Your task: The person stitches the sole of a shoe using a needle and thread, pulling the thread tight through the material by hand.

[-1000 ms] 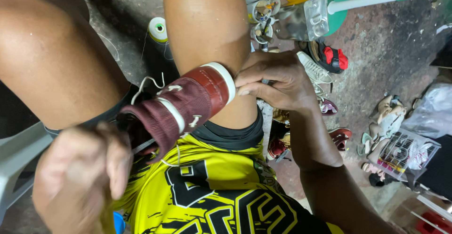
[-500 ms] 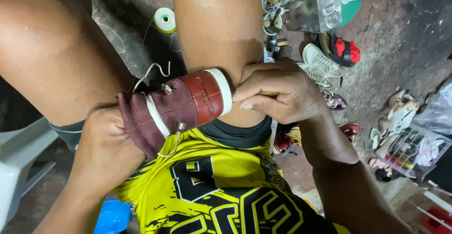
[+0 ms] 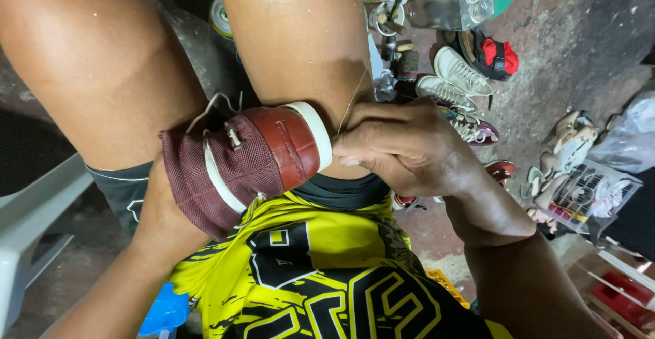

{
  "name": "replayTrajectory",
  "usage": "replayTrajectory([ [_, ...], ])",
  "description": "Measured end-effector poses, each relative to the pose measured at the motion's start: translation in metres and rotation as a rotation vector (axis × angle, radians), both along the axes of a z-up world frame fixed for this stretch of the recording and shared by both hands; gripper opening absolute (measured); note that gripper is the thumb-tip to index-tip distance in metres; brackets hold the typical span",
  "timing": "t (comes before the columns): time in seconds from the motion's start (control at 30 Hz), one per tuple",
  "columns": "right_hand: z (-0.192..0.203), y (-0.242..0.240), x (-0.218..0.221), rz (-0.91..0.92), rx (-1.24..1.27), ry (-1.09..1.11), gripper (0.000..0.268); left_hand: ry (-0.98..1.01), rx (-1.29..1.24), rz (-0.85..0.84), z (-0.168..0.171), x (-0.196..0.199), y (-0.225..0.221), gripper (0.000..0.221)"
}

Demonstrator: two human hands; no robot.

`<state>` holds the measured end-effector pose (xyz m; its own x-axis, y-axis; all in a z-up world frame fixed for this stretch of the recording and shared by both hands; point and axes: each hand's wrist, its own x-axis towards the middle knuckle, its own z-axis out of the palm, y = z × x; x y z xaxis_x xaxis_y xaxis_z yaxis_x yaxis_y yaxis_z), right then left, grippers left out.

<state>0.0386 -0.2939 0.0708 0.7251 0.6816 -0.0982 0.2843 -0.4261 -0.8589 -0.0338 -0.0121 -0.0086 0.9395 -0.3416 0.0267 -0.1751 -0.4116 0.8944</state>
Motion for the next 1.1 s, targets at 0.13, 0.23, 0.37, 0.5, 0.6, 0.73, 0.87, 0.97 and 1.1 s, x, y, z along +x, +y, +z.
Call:
replayTrajectory([
  [0.13, 0.001, 0.002, 0.006, 0.046, -0.006, -0.003, 0.015, -0.035, 0.055, -0.023, -0.006, -0.003, 0.0, 0.056],
  [0.23, 0.0, 0.002, 0.007, 0.055, -0.033, 0.017, 0.016, -0.071, 0.086, 0.001, -0.008, -0.005, 0.0, 0.055],
  [0.37, -0.004, -0.001, 0.007, 0.086, -0.02, 0.004, 0.018, -0.063, 0.119, -0.012, -0.008, -0.002, 0.001, 0.051],
  [0.5, -0.015, -0.001, 0.01, 0.131, 0.039, -0.013, 0.02, -0.01, -0.011, 0.03, -0.007, -0.003, 0.003, 0.05],
  [0.6, -0.014, -0.002, 0.012, 0.135, -0.004, -0.003, 0.019, -0.219, 0.207, -0.093, -0.012, 0.0, 0.007, 0.035],
  [0.73, -0.014, -0.002, 0.011, 0.119, 0.017, -0.029, 0.019, -0.202, 0.182, -0.051, -0.005, 0.003, 0.002, 0.036],
  [0.87, -0.021, -0.002, 0.004, 0.122, 0.019, -0.113, 0.018, -0.033, 0.12, -0.014, 0.005, 0.012, -0.001, 0.029],
  [0.97, -0.016, 0.003, -0.004, 0.15, -0.145, -0.276, 0.012, 0.191, -0.022, 0.035, 0.017, 0.019, 0.002, 0.033],
  [1.1, 0.005, 0.016, 0.002, 0.238, -0.368, -0.389, 0.001, 0.33, -0.077, 0.062, 0.034, 0.024, 0.014, 0.033],
])
